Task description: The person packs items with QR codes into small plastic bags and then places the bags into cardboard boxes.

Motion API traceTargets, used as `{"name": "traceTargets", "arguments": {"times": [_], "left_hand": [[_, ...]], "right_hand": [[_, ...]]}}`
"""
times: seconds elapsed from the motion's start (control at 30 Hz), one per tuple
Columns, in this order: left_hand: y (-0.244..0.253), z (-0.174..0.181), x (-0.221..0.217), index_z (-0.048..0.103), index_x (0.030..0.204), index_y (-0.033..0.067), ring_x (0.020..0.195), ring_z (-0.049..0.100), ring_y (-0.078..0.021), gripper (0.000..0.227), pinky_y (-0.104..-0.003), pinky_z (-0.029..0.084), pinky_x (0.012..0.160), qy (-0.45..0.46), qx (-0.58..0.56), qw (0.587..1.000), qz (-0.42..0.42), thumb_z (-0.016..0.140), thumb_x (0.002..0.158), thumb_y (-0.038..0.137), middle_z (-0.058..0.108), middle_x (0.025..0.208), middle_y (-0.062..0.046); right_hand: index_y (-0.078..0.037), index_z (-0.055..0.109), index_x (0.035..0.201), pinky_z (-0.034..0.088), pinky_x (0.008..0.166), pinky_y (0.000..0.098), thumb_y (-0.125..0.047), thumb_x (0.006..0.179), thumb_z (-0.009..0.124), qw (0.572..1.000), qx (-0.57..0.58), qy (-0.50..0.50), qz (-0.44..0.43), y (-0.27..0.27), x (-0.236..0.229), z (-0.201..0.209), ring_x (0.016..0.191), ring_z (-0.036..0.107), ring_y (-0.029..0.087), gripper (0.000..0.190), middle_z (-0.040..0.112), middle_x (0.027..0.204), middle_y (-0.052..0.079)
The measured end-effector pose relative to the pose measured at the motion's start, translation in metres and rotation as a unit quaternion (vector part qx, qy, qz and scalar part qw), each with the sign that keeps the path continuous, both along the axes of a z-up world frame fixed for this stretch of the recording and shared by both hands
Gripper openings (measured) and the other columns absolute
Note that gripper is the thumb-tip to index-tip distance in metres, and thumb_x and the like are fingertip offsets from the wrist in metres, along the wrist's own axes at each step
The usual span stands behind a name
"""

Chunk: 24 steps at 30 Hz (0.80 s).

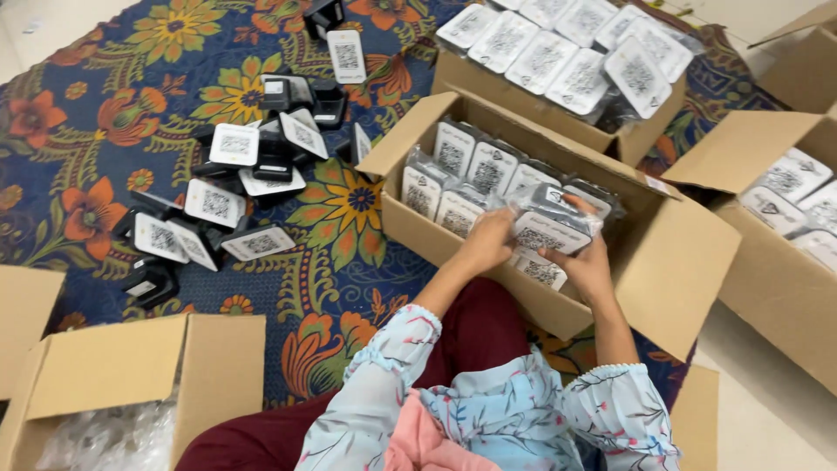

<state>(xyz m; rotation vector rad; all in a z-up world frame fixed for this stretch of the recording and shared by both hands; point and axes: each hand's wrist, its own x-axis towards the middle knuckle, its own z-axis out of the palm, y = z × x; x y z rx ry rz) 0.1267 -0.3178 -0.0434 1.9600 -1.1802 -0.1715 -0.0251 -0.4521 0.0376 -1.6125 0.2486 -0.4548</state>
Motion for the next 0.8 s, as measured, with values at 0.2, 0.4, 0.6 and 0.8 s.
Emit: {"name": "traceTargets", "arguments": {"times": [0.2,0.4,0.6,0.8], "left_hand": [[-0.073,-0.063,-0.005,0.029,0.140,-0.0083,0.137,0.049,-0.0396,0.078,-0.061,0.023,0.121,0.008,0.133,0.990,-0.040,0.073,0.078,0.010,0.057,0.136,-0.027],[-0.050,-0.031,-0.013,0.001,0.163,-0.0002,0.144,0.040,-0.0391,0.108,-0.058,0.024,0.122,0.007,0.134,0.989,-0.058,0.064,0.074,0.000,0.045,0.150,-0.028],[-0.050,-0.045,-0.030,0.040,0.150,0.0030,0.151,0.033,-0.0321,0.075,-0.053,0.016,0.127,-0.184,0.269,0.943,-0.061,0.064,0.079,0.004,0.040,0.159,-0.021],[-0.039,-0.053,-0.027,0.037,0.153,-0.0008,0.151,0.032,-0.0332,0.074,-0.051,0.018,0.125,-0.192,0.207,0.958,-0.039,0.059,0.082,-0.001,0.039,0.159,-0.020]], "right_hand": [[-0.015,0.046,0.147,0.057,0.098,0.0338,0.024,0.059,0.074,0.992,0.071,0.002,-0.108,-0.043,-0.020,-0.070,0.126,0.059,0.021,0.100,0.059,0.137,0.004],[-0.018,0.050,0.142,0.060,0.081,0.0389,0.030,0.056,0.066,0.971,0.135,0.154,-0.124,-0.052,-0.002,-0.147,0.115,0.063,0.026,0.100,0.061,0.129,0.007],[-0.017,0.049,0.135,0.055,0.089,0.0348,0.005,0.063,0.087,0.962,-0.021,0.252,-0.101,-0.051,-0.003,-0.155,0.110,0.068,0.028,0.083,0.072,0.120,0.015],[-0.018,0.057,0.128,0.055,0.089,0.0453,-0.014,0.056,0.100,0.888,-0.296,0.267,-0.230,-0.015,-0.009,-0.106,0.103,0.066,0.042,0.084,0.060,0.117,0.025]]}}
